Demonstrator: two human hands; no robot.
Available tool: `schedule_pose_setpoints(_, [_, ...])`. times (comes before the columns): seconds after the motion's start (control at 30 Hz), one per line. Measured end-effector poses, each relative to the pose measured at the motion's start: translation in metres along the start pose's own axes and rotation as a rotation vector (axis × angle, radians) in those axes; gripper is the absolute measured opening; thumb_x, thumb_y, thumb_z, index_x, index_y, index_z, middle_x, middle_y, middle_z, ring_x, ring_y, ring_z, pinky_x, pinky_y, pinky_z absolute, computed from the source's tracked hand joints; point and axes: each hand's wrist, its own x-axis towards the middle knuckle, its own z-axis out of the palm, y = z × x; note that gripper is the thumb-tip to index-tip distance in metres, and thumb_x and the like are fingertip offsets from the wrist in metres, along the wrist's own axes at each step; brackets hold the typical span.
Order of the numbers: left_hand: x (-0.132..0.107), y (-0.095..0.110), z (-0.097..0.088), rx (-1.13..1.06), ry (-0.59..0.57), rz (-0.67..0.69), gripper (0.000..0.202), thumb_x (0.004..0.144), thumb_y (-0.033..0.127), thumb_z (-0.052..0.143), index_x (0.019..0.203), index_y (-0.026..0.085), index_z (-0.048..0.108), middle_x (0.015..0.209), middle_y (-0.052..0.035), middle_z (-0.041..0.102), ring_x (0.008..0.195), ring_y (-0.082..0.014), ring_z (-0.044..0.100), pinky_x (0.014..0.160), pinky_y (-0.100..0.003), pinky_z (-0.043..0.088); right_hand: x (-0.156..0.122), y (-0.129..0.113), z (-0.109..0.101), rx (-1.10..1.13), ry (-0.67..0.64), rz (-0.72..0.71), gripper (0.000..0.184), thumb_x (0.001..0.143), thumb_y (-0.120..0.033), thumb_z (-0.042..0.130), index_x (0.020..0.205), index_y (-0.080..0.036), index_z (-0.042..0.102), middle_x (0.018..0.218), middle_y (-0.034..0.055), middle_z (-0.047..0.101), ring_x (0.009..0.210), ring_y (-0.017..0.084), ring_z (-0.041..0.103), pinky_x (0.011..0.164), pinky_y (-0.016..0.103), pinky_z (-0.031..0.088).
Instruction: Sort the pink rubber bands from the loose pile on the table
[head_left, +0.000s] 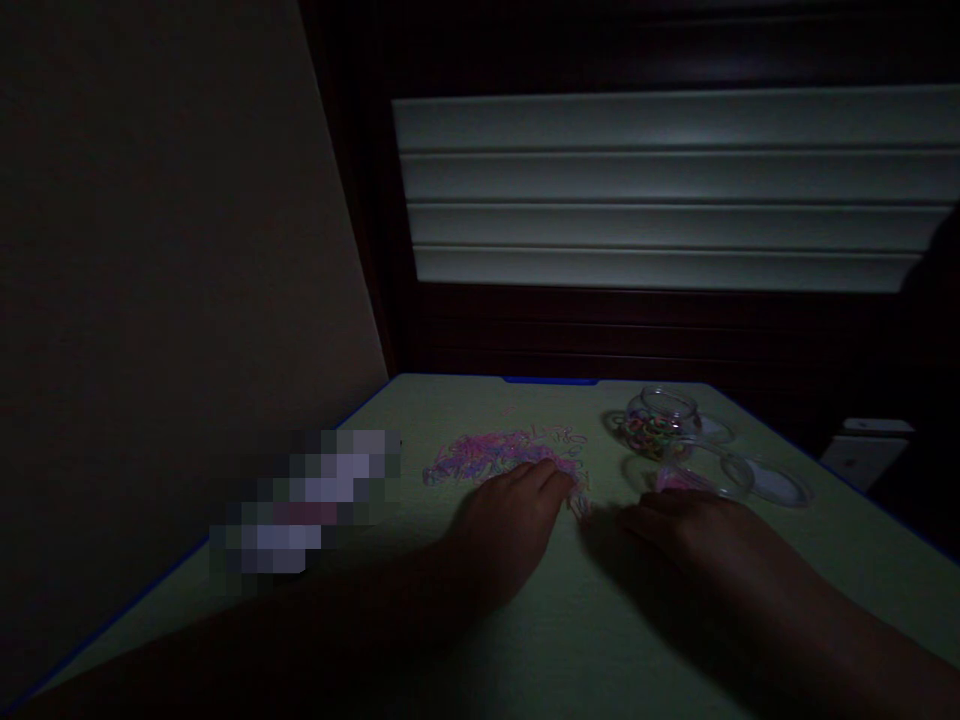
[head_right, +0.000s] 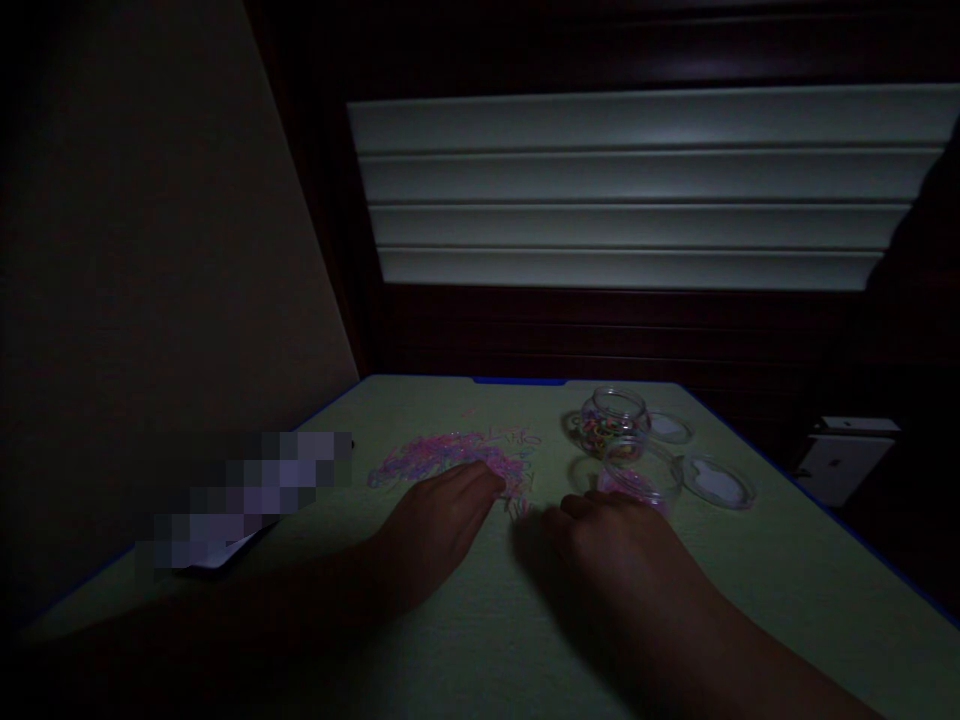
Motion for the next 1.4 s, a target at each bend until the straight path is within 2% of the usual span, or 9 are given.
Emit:
schedule_pose_setpoints(0.43, [0.0019, -0.0004, 0.003, 0.017, 0.008, -0.006, 0.018, 0.088, 0.014, 0.031, 0.099, 0.017, 0.045, 0.095, -0.0029, 0.052, 0.084, -0.0155, 0.05, 0.071, -0.029, 0.044, -0.0011, -0.0016, -0.0045, 0.004, -0.054, 0.02, 0.02, 0.068, -0.007, 0.046, 0.076, -0.021, 0.059, 0.071, 0.0016, 0.061, 0.061, 0.014, 0.055, 0.054, 0.023, 0.037])
schedule_pose_setpoints(0.8, [0.0011, 0.001, 0.0006, 0.001, 0.004, 0.033, 0.017, 0.088, 0.014, 0.031, 0.098, 0.017, 0.045, 0.094, -0.0033, 0.054, 0.084, -0.0152, 0.051, 0.072, -0.029, 0.043, -0.001, -0.0005, -0.0047, -0.001, -0.018, 0.007, 0.022, 0.071, -0.006, 0.046, 0.077, -0.02, 0.061, 0.071, 0.002, 0.061, 0.063, 0.013, 0.056, 0.057, 0.023, 0.037])
schedule_pose_setpoints(1.0, [0.0011, 0.0, 0.0021, -0.012, 0.004, 0.039, 0.017, 0.089, 0.015, 0.03, 0.096, 0.016, 0.045, 0.091, -0.0033, 0.054, 0.081, -0.0148, 0.051, 0.071, -0.028, 0.043, -0.0012, -0.002, -0.0051, 0.001, -0.008, -0.002, 0.017, 0.07, -0.008, 0.046, 0.073, -0.019, 0.058, 0.067, 0.0017, 0.059, 0.057, 0.012, 0.053, 0.052, 0.022, 0.036])
schedule_pose_setpoints(1.2, [-0.0002, -0.0002, 0.004, 0.0, -0.016, 0.038, 0.015, 0.088, 0.014, 0.03, 0.094, 0.017, 0.044, 0.088, -0.002, 0.054, 0.079, -0.0155, 0.051, 0.069, -0.029, 0.043, -0.0013, -0.0028, -0.0066, 0.002, -0.061, 0.024, 0.019, 0.069, -0.007, 0.047, 0.077, -0.02, 0.058, 0.071, 0.0018, 0.06, 0.062, 0.013, 0.054, 0.056, 0.023, 0.037])
schedule_pose_setpoints(1.4, [-0.0013, 0.0008, 0.0011, -0.002, -0.001, 0.088, 0.014, 0.088, 0.014, 0.031, 0.093, 0.017, 0.043, 0.088, -0.0016, 0.054, 0.076, -0.014, 0.052, 0.065, -0.025, 0.042, -0.0014, -0.0049, -0.0088, 0.038, 0.014, 0.032, 0.019, 0.073, -0.008, 0.045, 0.079, -0.021, 0.057, 0.071, 0.0007, 0.059, 0.066, 0.013, 0.054, 0.059, 0.023, 0.037])
